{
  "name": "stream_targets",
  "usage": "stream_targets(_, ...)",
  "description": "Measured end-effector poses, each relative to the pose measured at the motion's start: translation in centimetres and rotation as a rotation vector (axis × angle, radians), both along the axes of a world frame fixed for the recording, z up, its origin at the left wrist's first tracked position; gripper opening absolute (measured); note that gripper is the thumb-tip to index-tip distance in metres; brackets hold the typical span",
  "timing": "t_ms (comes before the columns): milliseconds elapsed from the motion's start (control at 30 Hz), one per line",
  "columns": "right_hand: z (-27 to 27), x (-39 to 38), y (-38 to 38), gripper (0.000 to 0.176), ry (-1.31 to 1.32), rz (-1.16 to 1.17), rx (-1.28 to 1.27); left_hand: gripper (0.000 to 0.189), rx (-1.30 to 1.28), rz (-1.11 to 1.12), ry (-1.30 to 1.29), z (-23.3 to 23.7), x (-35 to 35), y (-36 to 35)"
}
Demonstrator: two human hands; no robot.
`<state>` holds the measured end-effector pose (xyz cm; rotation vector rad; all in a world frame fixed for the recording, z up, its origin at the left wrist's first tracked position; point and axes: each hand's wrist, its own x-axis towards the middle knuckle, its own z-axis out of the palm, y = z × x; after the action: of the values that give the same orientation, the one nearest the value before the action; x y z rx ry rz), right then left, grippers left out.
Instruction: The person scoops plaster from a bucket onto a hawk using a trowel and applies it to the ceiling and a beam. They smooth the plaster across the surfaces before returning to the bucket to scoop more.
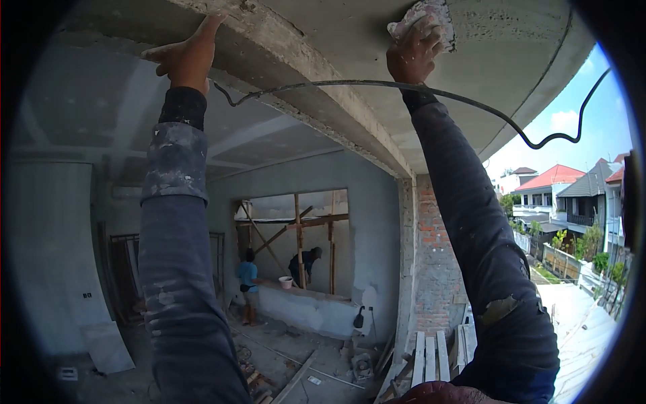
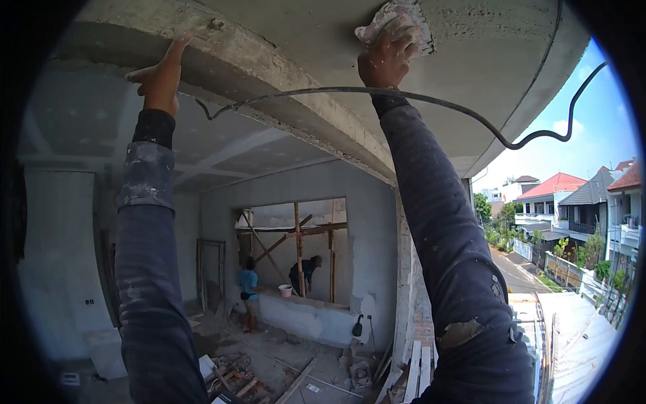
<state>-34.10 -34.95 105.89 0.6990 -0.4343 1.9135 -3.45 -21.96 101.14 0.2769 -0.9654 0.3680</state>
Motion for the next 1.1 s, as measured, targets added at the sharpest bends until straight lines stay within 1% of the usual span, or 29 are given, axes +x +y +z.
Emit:
stream_targets(67, -0.2, 1.9, -1.2, 0.081, 0.015, -0.001, 0.006, 0.15, 0.008, 0.016, 0.045, 0.3, 0.8, -0.1)
stream_targets(167, -1.0, 4.0, -2.4, 0.08, 0.055, -0.03, 0.036, 0.149, 0.006, 0.056, 0.006, 1.1, 1.7, -0.6)
stream_targets(200, -1.8, 4.4, -2.8, 0.079, 0.11, -0.047, 0.085, 0.149, 0.011, 0.052, 0.005, 1.4, 2.4, -0.7)
stream_targets(233, -2.3, 4.6, -3.0, 0.079, 0.159, -0.069, 0.129, 0.148, 0.06, 0.067, -0.13, 1.7, 3.3, -0.6)
stream_targets(267, -2.9, 4.9, -3.3, 0.078, 0.194, -0.046, 0.105, 0.147, 0.106, 0.081, -0.268, 2.1, 3.6, -0.7)
stream_targets(300, -3.1, 4.5, -4.1, 0.073, 0.217, -0.09, -0.029, 0.147, 0.103, 0.072, -0.275, 1.8, 2.9, -0.6)
stream_targets(367, -4.6, 3.4, -4.2, 0.068, 0.307, -0.069, -0.038, 0.147, 0.002, 0.0, 0.071, 0.6, 0.7, -0.3)
stream_targets(400, -6.0, 2.4, -3.6, 0.068, 0.294, -0.079, -0.04, 0.152, 0.037, -0.029, -0.022, 1.9, 2.3, -1.0)
stream_targets(433, -7.5, 1.2, -2.9, 0.068, 0.335, -0.065, 0.018, 0.152, 0.03, -0.037, -0.032, 1.4, 1.3, -0.3)
stream_targets(467, -8.6, 0.2, -2.1, 0.067, 0.378, -0.048, 0.077, 0.152, 0.05, -0.017, 0.0, 0.4, 0.7, 0.5)
stream_targets(500, -8.9, -2.0, -1.5, 0.071, 0.353, -0.105, 0.029, 0.153, 0.067, 0.005, 0.035, -0.4, 0.1, 1.2)
stream_targets(533, -9.2, -4.5, -0.8, 0.071, 0.328, -0.082, 0.046, 0.153, 0.092, -0.021, 0.058, -0.4, 0.0, 1.4)
stream_targets(567, -9.1, -7.0, 1.0, 0.071, 0.333, -0.121, -0.019, 0.153, 0.087, -0.019, 0.052, -0.3, 0.1, 1.4)
stream_targets(633, -8.4, -11.6, 3.7, 0.071, 0.119, -0.067, 0.055, 0.152, 0.108, 0.017, 0.009, 0.0, 0.5, 1.2)
stream_targets(667, -8.0, -13.6, 5.3, 0.07, 0.094, -0.051, 0.016, 0.151, 0.099, -0.008, 0.062, 0.1, 0.2, 1.0)
stream_targets(700, -7.3, -15.8, 5.9, 0.069, 0.101, -0.108, -0.051, 0.151, 0.099, -0.007, 0.052, 0.4, 0.2, 0.8)
stream_targets(733, -6.2, -17.9, 6.1, 0.07, 0.083, -0.147, -0.098, 0.151, 0.102, -0.012, 0.108, 0.7, 0.5, 0.6)
stream_targets(767, -5.3, -19.4, 6.4, 0.068, 0.117, -0.144, -0.109, 0.152, 0.106, -0.015, 0.168, 0.9, 0.6, 0.5)
stream_targets(800, -4.9, -19.7, 6.9, 0.068, 0.169, -0.118, -0.101, 0.152, 0.108, -0.01, 0.169, 0.9, 0.6, 0.5)
stream_targets(833, -4.8, -19.7, 7.1, 0.067, 0.221, -0.091, -0.094, 0.152, 0.11, -0.018, 0.139, 0.8, 0.7, 0.5)
stream_targets(900, -4.3, -17.6, 6.5, 0.062, 0.197, -0.058, 0.021, 0.152, 0.113, -0.023, 0.112, 0.7, 0.8, 0.7)
stream_targets(933, -4.0, -16.5, 6.3, 0.063, 0.32, -0.069, -0.049, 0.151, 0.115, -0.019, 0.111, 0.6, 0.6, 0.8)
stream_targets(1000, -4.0, -13.6, 5.4, 0.066, 0.292, -0.023, 0.005, 0.15, 0.122, -0.017, 0.113, 0.6, 0.8, 0.7)
stream_targets(1033, -4.2, -11.8, 5.0, 0.066, 0.267, -0.01, 0.031, 0.15, 0.114, -0.006, 0.069, 1.1, 1.1, 0.5)
stream_targets(1100, -4.8, -7.8, 4.3, 0.068, 0.294, 0.042, 0.059, 0.15, 0.106, 0.008, 0.033, 1.0, 1.5, 0.5)
